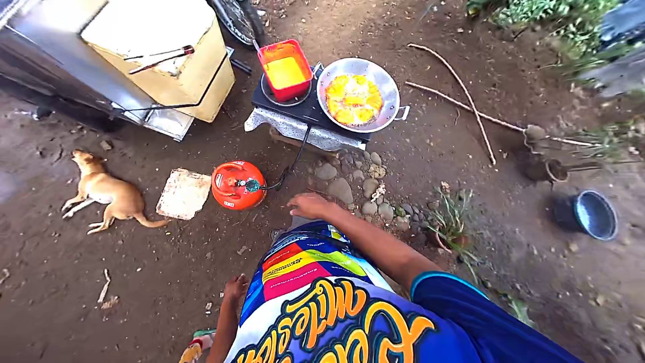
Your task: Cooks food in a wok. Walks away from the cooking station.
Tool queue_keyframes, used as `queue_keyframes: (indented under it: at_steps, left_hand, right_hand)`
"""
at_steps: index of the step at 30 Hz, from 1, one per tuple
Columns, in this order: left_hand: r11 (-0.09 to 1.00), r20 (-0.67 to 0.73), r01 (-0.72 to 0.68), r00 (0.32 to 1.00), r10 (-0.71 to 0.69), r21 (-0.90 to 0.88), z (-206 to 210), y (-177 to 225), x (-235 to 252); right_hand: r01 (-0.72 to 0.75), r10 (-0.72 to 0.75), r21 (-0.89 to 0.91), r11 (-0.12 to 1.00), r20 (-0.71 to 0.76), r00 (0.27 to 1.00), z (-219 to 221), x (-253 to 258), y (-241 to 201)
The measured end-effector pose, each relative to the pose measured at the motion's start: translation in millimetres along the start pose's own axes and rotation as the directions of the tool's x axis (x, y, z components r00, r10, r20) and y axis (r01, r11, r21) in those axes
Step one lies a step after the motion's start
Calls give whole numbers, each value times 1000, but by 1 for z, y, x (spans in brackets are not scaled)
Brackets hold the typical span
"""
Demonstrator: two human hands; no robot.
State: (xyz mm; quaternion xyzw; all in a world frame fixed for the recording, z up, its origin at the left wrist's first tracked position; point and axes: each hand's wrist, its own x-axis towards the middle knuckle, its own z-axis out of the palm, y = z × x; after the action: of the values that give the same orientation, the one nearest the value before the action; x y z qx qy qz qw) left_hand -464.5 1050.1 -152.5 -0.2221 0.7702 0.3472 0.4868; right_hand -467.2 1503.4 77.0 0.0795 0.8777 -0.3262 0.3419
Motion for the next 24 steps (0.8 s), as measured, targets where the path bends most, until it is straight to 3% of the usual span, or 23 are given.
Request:
queue_keyframes:
  at_steps: [3,6,10,12,18,24]
  left_hand:
    - [1000,-2,-24,1000,24,14,-2,82,-72]
    - [988,-25,-123,992,126,91,-3,114,-79]
    - [979,-46,-126,990,135,161,7,141,-74]
    - [976,-37,-114,992,123,186,18,152,-75]
    - [965,14,-77,997,76,252,75,188,-81]
    - [943,47,-138,990,130,302,139,227,-75]
  right_hand:
    - [-235,250,175,956,-72,965,48,-3,74]
    - [-454,513,363,814,-79,855,91,-23,157]
    - [-593,693,551,587,37,720,121,-80,232]
    - [-606,728,596,527,52,683,127,-102,254]
    - [-533,712,726,435,85,697,130,-125,287]
    - [-504,647,706,498,85,758,105,-104,318]
